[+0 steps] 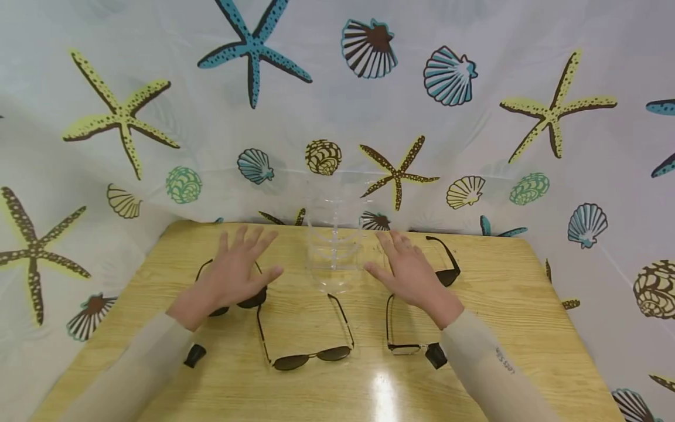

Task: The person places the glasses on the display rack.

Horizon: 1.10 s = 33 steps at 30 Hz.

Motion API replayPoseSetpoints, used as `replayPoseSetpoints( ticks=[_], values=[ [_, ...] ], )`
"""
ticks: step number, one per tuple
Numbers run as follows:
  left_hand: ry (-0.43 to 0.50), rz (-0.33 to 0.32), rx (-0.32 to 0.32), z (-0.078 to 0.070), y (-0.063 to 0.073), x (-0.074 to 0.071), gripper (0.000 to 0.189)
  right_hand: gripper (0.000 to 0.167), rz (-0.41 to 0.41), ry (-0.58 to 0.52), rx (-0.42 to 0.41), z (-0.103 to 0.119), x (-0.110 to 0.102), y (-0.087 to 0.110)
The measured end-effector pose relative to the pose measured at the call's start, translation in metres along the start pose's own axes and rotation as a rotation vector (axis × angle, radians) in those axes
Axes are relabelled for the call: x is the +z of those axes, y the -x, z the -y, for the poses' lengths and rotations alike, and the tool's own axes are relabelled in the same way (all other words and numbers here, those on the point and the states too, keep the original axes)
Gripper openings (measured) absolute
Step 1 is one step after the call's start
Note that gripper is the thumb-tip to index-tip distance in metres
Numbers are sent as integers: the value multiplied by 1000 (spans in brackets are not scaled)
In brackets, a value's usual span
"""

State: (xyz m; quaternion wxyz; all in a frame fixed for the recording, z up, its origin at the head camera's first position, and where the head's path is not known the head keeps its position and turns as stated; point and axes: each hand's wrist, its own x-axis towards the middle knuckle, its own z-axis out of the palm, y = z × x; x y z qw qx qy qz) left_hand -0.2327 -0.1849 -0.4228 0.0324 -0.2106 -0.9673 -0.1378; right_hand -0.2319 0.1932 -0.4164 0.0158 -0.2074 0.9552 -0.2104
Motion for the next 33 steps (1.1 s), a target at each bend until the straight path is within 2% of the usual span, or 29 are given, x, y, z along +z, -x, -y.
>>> replayPoseSetpoints(
  ticks=[4,13,18,24,27,33],
  values=[
    [53,2,10,-5,10,4,83,84,23,-42,-15,7,8,4],
    [238,29,29,-17,35,11,84,80,71,-189,-48,20,26,15],
    [317,25,9,-19,47,16,81,77,93,-259,-68,25,35,18],
    [423,39,-49,-18,57,22,77,74,136,-365,-44,28,45,21],
    [476,21,-67,-19,62,22,73,72,127,-414,-33,27,50,23],
    [488,-74,-111,-22,76,26,63,60,107,-485,-28,26,59,25]
  ],
)
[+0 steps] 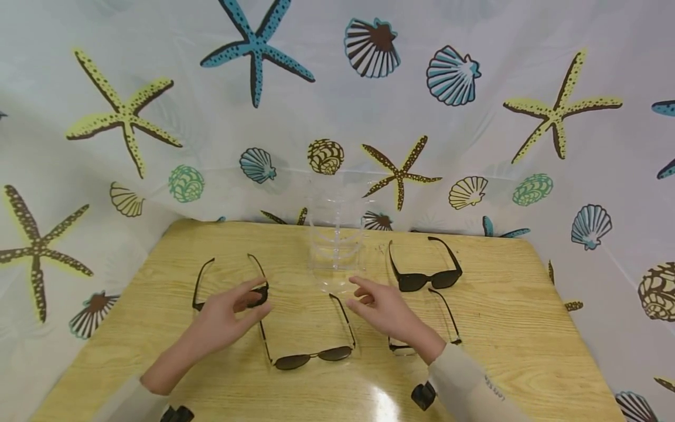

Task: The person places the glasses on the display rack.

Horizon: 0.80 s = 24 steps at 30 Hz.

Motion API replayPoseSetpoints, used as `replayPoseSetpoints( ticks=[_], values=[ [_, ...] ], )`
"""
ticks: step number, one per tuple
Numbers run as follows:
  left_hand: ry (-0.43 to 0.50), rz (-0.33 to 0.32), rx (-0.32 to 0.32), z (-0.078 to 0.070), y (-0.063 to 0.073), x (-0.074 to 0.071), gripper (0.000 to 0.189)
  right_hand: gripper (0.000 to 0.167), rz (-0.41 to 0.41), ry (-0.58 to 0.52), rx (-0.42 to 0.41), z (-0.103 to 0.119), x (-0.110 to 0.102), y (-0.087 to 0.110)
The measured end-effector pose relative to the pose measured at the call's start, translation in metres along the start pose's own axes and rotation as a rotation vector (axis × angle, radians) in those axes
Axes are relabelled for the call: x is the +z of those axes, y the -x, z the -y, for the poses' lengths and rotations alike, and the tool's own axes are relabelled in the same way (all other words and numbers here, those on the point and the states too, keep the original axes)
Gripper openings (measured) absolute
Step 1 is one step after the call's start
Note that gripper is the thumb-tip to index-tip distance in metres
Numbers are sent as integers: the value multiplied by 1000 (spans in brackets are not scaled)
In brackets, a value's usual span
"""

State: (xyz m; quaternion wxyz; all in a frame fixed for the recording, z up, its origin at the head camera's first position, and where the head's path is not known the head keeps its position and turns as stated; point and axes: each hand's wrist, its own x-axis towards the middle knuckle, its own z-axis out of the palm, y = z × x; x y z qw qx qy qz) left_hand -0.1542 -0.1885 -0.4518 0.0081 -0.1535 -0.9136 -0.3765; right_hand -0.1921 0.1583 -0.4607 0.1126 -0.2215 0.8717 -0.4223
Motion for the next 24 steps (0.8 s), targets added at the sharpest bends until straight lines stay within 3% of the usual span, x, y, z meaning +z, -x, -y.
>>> replayPoseSetpoints(
  ticks=[6,13,24],
  values=[
    [-8,-63,-65,5,9,6,58,50,8,25,-7,-4,4,1],
    [20,-42,-168,8,19,11,57,48,63,-1,-14,-9,10,3],
    [107,13,-185,9,25,24,50,45,123,-53,-1,-10,21,5]
  ],
)
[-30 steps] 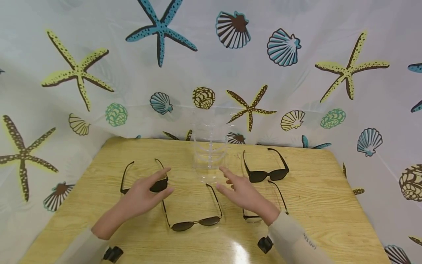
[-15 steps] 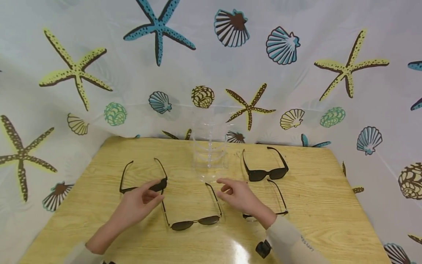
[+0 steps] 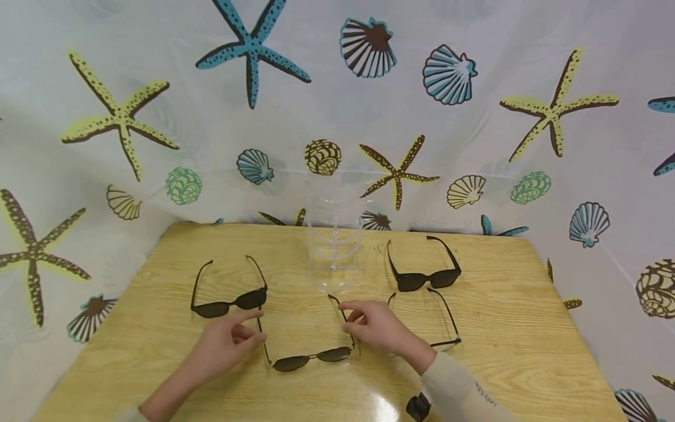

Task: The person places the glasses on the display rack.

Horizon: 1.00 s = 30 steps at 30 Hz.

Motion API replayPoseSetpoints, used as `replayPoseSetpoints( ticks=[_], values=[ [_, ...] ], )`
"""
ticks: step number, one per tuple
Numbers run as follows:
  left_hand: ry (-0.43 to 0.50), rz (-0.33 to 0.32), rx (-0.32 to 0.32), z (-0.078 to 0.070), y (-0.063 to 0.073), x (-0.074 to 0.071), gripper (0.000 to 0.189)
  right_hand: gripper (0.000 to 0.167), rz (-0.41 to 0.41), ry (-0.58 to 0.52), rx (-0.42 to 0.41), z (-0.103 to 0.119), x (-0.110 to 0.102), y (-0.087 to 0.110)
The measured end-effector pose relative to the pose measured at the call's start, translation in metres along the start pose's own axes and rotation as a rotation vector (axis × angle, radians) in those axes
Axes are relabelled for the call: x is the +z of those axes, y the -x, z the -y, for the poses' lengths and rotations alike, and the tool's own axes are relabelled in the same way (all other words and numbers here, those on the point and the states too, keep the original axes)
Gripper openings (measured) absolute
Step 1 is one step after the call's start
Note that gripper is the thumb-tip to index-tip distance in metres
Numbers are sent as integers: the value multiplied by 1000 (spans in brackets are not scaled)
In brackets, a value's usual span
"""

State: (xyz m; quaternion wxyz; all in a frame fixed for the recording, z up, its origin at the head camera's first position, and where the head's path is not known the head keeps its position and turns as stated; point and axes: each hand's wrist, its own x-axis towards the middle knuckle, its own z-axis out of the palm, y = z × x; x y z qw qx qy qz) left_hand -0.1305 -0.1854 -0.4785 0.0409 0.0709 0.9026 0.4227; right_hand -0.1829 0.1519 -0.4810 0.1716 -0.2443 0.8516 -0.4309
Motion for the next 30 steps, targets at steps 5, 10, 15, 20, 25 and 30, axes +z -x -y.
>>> replayPoseSetpoints(
  ticks=[5,10,15,20,25,30],
  values=[
    [18,18,-15,1,3,4,48,43,10,20,-13,-1,2,0],
    [38,50,-20,3,4,6,44,42,10,25,-17,-2,3,-1],
    [88,93,-44,7,5,9,41,41,29,-11,9,-1,7,0],
    [115,115,-38,8,7,11,37,42,38,-55,22,-1,11,1],
    [141,136,-48,9,7,12,35,42,50,-74,32,-1,11,1],
    [165,138,-58,10,7,12,34,42,54,-85,42,0,11,1]
  ],
)
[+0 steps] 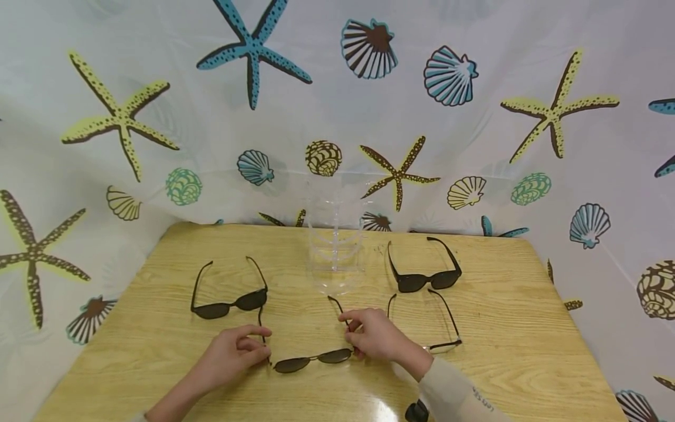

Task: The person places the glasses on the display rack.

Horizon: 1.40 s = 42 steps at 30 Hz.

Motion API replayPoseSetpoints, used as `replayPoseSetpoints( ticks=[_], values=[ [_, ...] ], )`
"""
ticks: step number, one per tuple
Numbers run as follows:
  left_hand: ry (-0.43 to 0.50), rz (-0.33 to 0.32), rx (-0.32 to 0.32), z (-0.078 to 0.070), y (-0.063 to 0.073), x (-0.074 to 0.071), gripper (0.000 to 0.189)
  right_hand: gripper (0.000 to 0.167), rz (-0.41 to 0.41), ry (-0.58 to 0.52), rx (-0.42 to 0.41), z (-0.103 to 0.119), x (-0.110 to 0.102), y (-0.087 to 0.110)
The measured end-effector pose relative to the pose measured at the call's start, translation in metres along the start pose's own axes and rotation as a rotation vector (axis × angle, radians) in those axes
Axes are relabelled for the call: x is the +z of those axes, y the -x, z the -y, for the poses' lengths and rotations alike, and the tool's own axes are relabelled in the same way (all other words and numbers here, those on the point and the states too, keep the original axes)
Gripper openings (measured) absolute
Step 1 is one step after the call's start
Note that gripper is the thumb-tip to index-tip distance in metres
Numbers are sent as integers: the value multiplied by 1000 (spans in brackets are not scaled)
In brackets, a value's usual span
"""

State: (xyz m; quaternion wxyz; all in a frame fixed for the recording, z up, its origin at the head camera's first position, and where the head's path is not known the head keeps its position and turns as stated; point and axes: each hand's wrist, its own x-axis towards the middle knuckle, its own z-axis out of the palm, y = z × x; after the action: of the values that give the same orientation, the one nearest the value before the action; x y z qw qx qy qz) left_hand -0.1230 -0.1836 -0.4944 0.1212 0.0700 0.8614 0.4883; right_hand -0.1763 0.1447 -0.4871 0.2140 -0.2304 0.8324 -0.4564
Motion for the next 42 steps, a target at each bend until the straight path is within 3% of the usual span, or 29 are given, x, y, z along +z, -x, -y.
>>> replayPoseSetpoints(
  ticks=[17,23,42],
  values=[
    [41,35,30,-4,-4,-3,38,44,-10,5,22,5,-5,2],
    [34,37,68,-9,-8,-6,38,45,-15,-18,21,7,-9,3],
    [49,62,157,-24,-37,-13,42,46,-125,-36,42,9,-21,5]
  ],
)
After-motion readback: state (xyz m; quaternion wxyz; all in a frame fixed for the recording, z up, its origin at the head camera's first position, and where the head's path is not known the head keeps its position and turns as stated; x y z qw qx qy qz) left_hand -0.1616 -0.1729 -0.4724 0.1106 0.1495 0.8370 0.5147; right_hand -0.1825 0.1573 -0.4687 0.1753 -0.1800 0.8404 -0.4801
